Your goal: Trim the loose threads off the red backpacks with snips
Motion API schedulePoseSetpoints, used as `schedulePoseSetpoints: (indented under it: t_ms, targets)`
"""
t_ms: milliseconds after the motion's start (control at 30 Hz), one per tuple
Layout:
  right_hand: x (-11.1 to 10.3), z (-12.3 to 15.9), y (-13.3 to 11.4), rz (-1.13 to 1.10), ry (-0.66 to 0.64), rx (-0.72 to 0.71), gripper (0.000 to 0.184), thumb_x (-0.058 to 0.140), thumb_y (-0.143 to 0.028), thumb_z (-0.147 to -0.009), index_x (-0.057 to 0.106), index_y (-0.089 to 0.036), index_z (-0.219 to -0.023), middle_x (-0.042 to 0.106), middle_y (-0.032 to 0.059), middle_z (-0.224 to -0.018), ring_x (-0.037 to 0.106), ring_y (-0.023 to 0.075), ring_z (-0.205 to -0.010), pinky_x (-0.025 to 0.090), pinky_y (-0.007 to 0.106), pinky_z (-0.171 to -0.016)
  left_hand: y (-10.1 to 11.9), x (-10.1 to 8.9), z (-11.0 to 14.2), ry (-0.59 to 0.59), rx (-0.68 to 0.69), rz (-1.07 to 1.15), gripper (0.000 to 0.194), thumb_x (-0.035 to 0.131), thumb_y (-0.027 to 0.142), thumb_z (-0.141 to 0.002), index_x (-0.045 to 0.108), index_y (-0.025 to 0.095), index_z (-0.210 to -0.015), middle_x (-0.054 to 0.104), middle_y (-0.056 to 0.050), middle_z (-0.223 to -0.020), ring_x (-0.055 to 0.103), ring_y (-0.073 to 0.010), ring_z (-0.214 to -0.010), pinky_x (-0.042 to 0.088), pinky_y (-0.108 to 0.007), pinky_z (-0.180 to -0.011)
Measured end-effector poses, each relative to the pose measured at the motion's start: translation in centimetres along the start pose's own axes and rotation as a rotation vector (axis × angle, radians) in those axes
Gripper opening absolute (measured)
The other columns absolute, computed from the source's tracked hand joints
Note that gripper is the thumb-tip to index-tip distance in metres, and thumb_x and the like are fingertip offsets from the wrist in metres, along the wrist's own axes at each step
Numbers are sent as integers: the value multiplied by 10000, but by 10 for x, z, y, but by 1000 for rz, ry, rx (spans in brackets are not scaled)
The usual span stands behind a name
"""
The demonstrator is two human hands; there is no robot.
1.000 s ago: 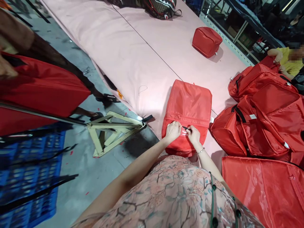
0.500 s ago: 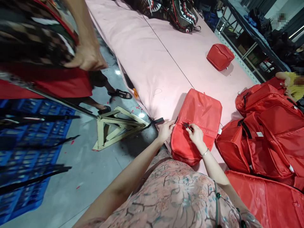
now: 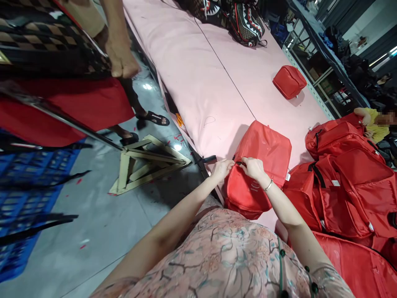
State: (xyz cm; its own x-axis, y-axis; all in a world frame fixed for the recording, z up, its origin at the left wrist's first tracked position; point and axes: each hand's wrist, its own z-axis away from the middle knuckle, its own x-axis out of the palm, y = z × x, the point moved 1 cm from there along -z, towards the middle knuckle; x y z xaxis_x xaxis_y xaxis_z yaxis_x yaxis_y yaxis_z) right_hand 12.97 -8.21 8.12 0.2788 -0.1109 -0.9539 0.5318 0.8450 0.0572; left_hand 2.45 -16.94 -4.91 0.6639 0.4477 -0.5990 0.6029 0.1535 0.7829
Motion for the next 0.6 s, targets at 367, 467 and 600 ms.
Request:
schedulePoseSetpoints:
  t_ms: [367,467,600]
  targets:
    - [-12,-10,-6,69,-47,-42,239,494,-402,-867,595,-248,-1020,676,64,-947,614,207,-877,407,279,-711,-2,-21,-4,265,-229,115,194,425,212,-800,610,168,-839,671,-50,-809,615,-161,-763,468,-264,-732]
    - [-13,-7,-5,79,-53,-1,259,470,-399,-878,568,-239,-1057,672,75,-959,618,212,-886,416,285,-717,3,-22,0,280,-295,264,184,442,257,-790,601,168,-820,667,-28,-760,618,-141,-662,468,-250,-662]
    - [-16,-3,-6,92,-67,-17,270,432,-397,-892,539,-235,-1079,667,67,-983,616,204,-910,429,280,-725,6,-19,1,282,-334,417,188,460,298,-775,593,165,-787,659,-19,-735,617,-130,-602,460,-234,-603]
